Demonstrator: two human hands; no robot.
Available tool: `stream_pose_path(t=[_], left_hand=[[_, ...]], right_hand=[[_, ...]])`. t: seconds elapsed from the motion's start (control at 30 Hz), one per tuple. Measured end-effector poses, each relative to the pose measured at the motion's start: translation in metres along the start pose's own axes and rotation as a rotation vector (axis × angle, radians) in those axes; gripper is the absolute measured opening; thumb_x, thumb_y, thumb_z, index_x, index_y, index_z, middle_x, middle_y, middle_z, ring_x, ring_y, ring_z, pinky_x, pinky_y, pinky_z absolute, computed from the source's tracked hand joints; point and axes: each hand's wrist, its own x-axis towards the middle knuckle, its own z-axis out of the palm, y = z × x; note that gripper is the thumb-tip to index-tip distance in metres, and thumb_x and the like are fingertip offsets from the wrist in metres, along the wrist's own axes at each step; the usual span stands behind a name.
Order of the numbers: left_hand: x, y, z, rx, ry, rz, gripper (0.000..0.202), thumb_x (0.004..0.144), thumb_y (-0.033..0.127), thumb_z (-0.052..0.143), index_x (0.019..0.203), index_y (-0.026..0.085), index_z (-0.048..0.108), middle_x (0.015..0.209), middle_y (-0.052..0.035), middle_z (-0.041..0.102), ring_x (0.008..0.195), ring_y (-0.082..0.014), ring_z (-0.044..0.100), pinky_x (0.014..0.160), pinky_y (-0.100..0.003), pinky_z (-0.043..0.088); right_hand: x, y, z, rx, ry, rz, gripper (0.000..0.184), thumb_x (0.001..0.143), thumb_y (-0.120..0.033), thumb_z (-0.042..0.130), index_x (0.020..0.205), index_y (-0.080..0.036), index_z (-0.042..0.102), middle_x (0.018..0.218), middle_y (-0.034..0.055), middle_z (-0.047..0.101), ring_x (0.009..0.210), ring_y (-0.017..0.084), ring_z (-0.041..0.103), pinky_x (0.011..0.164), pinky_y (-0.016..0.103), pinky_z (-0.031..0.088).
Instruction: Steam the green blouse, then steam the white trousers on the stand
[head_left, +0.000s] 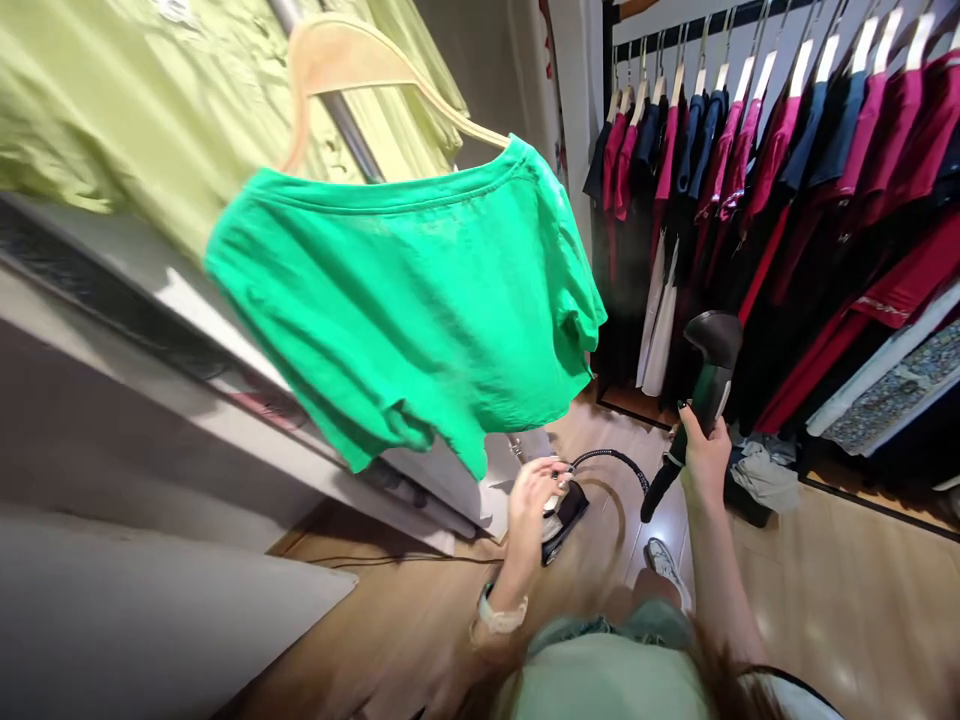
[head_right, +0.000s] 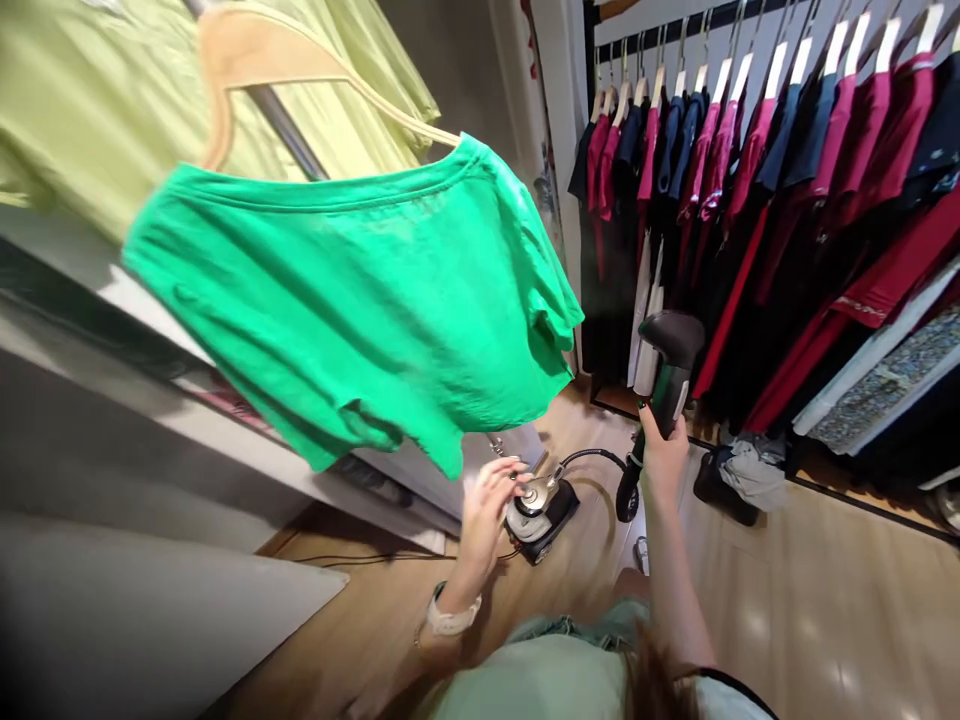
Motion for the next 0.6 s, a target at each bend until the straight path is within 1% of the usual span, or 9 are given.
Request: stream_pose_path(t=[0.07,0.17,0.23,0.3,0.33,0.37,0.43,0.5,0.6], left_hand=[[0.024,-0.019,0.048,-0.058,-0.155,-0.092,0.034,0.08,0.034,0.076,0.107,0.014,0.071,0.106,-0.013,0.073,0.092,-0.0226,0.072,0.074,-0.028,0.053],[0.082,-0.039,0.123,-0.239,-0.193,-0.107,0.032,0.086,0.029,0.072,0.115,0.015,0.073,0.119,-0.0151,0.072,0.102,-0.0232,0.072,0.078,-0.027,0.054],[0.131,-0.047,0.173,-0.449,-0.141,-0.122,0.029,0.09,0.021,0.066,0.118,0.017,0.071,0.136,-0.0144,0.065,0.116,-0.0238,0.068,0.084,-0.027,0.055],[0.177,-0.051,0.215,-0.7,-0.008,-0.148,0.024,0.095,0.015,0.057,0.114,0.018,0.071,0.149,-0.011,0.057,0.127,-0.022,0.062,0.089,-0.028,0.056],[0.196,-0.051,0.231,-0.82,0.081,-0.153,0.022,0.098,0.014,0.052,0.111,0.019,0.07,0.151,-0.0095,0.054,0.129,-0.0201,0.06,0.09,-0.027,0.056],[0.212,-0.051,0.243,-0.926,0.178,-0.147,0.022,0.101,0.014,0.049,0.107,0.019,0.069,0.151,-0.009,0.054,0.129,-0.018,0.06,0.088,-0.025,0.057],[0.229,-0.051,0.256,-1.074,0.357,-0.108,0.022,0.103,0.015,0.046,0.099,0.019,0.067,0.14,-0.0106,0.061,0.121,-0.0148,0.063,0.079,-0.021,0.057],[0.232,-0.053,0.259,-1.143,0.49,-0.049,0.02,0.103,0.015,0.047,0.095,0.019,0.065,0.121,-0.0107,0.067,0.106,-0.0126,0.067,0.071,-0.018,0.055],[0.224,-0.056,0.263,-1.157,0.63,0.032,0.017,0.101,0.01,0.051,0.09,0.016,0.063,0.095,-0.0047,0.066,0.081,-0.0083,0.065,0.064,-0.016,0.051]], right_hand=[[0.035,0.01,0.0,0.012,-0.018,0.03,0.05,0.065,-0.054,0.086,0.091,-0.02,0.059,0.064,-0.0088,0.054,0.049,0.007,0.047,0.045,0.02,0.038],[0.097,0.02,0.0,0.029,-0.102,0.082,0.052,0.063,-0.054,0.087,0.09,-0.02,0.057,0.06,-0.0094,0.053,0.047,0.008,0.047,0.041,0.02,0.035],[0.141,0.02,0.002,0.024,-0.173,0.125,0.054,0.061,-0.053,0.088,0.091,-0.02,0.058,0.059,-0.0093,0.054,0.046,0.008,0.047,0.04,0.02,0.035],[0.184,0.013,0.005,-0.002,-0.242,0.175,0.055,0.06,-0.053,0.089,0.093,-0.02,0.059,0.058,-0.009,0.055,0.045,0.009,0.048,0.04,0.02,0.037],[0.204,0.008,0.007,-0.019,-0.277,0.199,0.056,0.06,-0.053,0.089,0.094,-0.02,0.06,0.058,-0.0088,0.055,0.045,0.009,0.048,0.04,0.021,0.037],[0.223,0.003,0.009,-0.038,-0.316,0.221,0.057,0.06,-0.053,0.089,0.096,-0.02,0.06,0.058,-0.0086,0.056,0.044,0.009,0.047,0.04,0.021,0.037],[0.255,-0.003,0.016,-0.067,-0.394,0.259,0.059,0.059,-0.054,0.089,0.098,-0.02,0.061,0.059,-0.0082,0.057,0.042,0.009,0.046,0.038,0.022,0.036],[0.281,-0.004,0.024,-0.088,-0.468,0.285,0.06,0.059,-0.054,0.09,0.098,-0.019,0.061,0.058,-0.0079,0.057,0.043,0.009,0.046,0.039,0.021,0.037],[0.306,0.006,0.04,-0.11,-0.567,0.305,0.056,0.06,-0.053,0.09,0.095,-0.018,0.062,0.059,-0.0074,0.057,0.048,0.008,0.049,0.043,0.019,0.039]])
